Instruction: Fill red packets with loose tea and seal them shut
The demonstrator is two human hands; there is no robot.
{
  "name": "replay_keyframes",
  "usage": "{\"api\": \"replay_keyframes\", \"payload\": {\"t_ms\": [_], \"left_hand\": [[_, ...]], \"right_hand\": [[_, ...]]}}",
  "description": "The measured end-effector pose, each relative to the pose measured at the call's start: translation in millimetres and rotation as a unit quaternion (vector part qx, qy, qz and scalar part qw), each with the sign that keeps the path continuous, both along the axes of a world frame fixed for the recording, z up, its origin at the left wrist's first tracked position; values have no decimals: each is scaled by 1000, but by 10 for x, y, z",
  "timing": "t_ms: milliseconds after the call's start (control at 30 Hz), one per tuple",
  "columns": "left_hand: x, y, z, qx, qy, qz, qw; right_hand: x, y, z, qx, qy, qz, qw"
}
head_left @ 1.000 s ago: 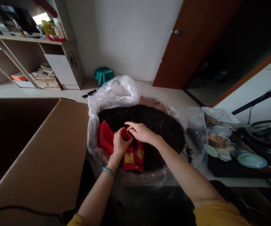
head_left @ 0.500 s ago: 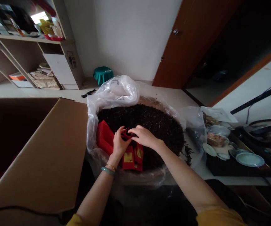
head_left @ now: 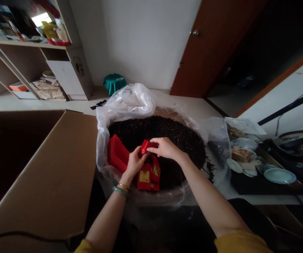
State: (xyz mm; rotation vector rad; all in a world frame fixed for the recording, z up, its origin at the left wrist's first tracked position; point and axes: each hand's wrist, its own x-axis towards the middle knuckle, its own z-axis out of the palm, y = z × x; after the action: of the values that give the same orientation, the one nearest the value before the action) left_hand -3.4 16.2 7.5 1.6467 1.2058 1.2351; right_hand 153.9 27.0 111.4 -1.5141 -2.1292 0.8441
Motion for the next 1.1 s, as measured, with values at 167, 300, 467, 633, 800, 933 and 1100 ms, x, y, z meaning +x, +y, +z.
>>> {"api": "replay_keyframes", "payload": {"t_ms": [167, 300, 467, 633, 800, 933, 1100], "left_hand": [[10, 10, 0, -37, -87, -31, 995], [-3, 6, 4, -58, -144, -35, 987], [-13, 6, 15, -52, -155, 11, 987], [0, 5, 28, -43, -143, 14, 989], [4, -2, 98, -80, -180, -32, 980], [0, 11, 110, -93, -184, -24, 978], [-30, 35, 96, -94, -218, 26, 971]], "right_hand": [[114, 98, 32, -61, -1, 26, 998], [95, 121, -49, -27, 34, 22, 999], [114, 125, -127, -1, 32, 28, 999], [93, 101, -149, 31, -6, 33, 999], [31, 53, -158, -16, -46, 24, 999], [18, 24, -148, 38, -52, 37, 997], [-4, 2, -132, 109, -6, -16, 994]]}}
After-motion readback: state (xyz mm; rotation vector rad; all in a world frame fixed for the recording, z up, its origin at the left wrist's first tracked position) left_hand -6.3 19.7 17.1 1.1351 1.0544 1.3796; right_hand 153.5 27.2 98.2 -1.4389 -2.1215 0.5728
